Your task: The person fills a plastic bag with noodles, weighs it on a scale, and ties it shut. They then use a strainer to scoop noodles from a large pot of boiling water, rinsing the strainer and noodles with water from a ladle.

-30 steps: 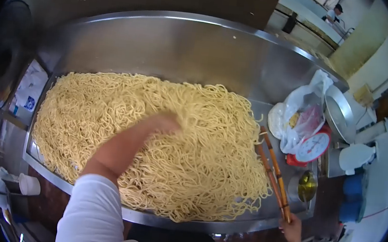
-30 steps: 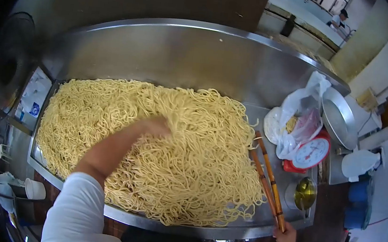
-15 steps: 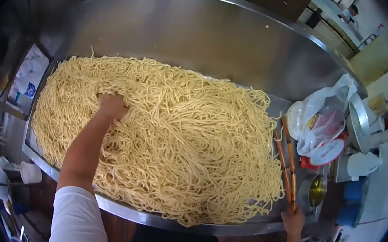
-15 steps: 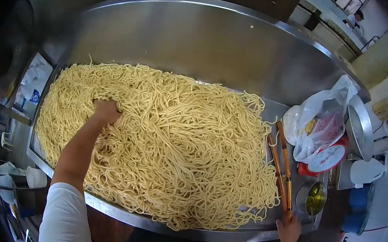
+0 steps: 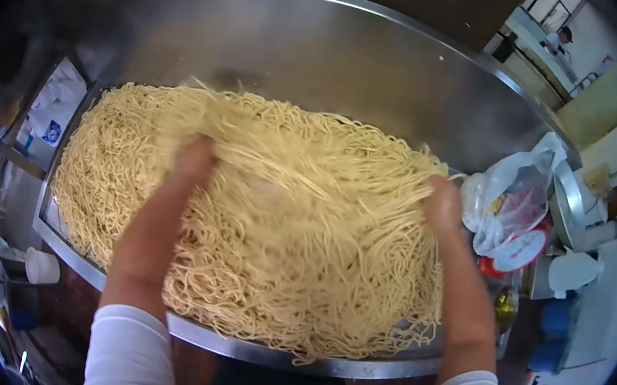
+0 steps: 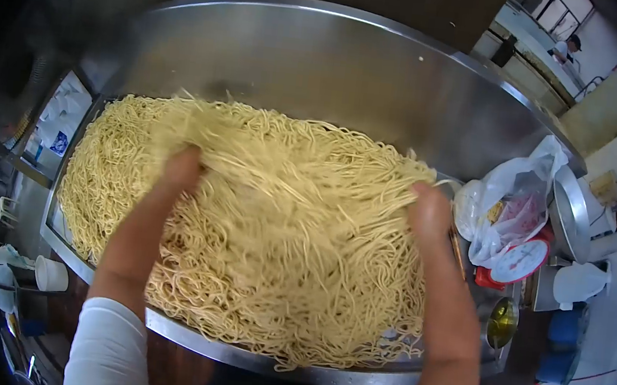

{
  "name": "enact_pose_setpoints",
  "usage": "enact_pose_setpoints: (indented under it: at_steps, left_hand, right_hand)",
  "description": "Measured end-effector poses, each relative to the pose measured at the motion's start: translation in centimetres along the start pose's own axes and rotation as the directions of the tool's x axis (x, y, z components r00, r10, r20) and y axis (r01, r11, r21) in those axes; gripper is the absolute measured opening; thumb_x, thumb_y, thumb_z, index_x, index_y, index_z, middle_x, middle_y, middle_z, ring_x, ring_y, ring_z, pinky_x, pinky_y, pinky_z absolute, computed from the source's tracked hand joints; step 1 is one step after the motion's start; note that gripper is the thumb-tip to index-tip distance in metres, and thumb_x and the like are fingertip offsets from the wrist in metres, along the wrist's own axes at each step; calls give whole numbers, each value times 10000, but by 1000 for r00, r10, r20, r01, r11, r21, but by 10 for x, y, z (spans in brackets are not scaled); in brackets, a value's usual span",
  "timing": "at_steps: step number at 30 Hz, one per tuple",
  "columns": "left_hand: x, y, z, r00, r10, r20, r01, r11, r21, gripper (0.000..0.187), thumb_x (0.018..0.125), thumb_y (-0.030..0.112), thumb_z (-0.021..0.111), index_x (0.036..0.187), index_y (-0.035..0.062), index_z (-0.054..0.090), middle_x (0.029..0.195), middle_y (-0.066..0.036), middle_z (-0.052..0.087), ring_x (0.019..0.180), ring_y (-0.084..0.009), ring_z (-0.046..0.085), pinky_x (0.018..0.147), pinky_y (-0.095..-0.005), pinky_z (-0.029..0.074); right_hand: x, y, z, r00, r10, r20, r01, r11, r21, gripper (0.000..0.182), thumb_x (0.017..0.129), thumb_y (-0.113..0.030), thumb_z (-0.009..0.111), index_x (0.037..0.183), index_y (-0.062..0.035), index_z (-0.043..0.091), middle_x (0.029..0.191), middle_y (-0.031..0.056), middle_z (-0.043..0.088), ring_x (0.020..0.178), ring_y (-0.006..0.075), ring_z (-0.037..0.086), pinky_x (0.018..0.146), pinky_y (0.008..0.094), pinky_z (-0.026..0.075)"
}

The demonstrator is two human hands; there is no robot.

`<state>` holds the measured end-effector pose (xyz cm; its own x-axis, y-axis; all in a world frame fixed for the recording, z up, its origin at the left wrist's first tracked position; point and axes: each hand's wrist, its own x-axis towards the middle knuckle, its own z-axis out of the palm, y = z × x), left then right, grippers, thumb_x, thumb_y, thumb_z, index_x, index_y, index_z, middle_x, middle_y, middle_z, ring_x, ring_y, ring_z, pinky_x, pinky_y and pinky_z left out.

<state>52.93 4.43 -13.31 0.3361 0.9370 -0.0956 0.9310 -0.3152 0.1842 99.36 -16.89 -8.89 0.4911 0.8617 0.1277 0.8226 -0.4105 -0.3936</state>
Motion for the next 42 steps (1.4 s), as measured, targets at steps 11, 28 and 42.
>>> enact_pose_setpoints:
  at_steps: [11,28,42]
  left_hand:
    - [-149,82,-4,953,229,-196,-269,940,-209,601,773,388,747,1273,85,608,1397,-254,452,1296,-414,425,1080,-512,329]
    - [-115,291,37,824,502,262,16,441,-897,636,664,89,797,1240,-8,543,1141,-140,642,1065,-289,616,924,-330,500]
    - [-85,191,-11,964,155,217,77,616,-784,458,813,164,739,1216,12,582,1132,-162,656,1089,-279,620,975,-420,479]
  right_hand:
    - [-42,-64,-95,992,96,87,-126,551,825,358,729,109,480,1027,-5,643,991,48,652,906,139,624,845,273,487]
    - [-190,22,-17,699,-240,674,-245,805,541,613,735,-277,795,1225,10,565,1159,222,625,1049,271,612,899,372,477]
    - [-186,202,-50,930,367,21,-351,904,-244,281,823,-183,641,1096,-120,670,1014,155,657,912,361,647,795,462,519]
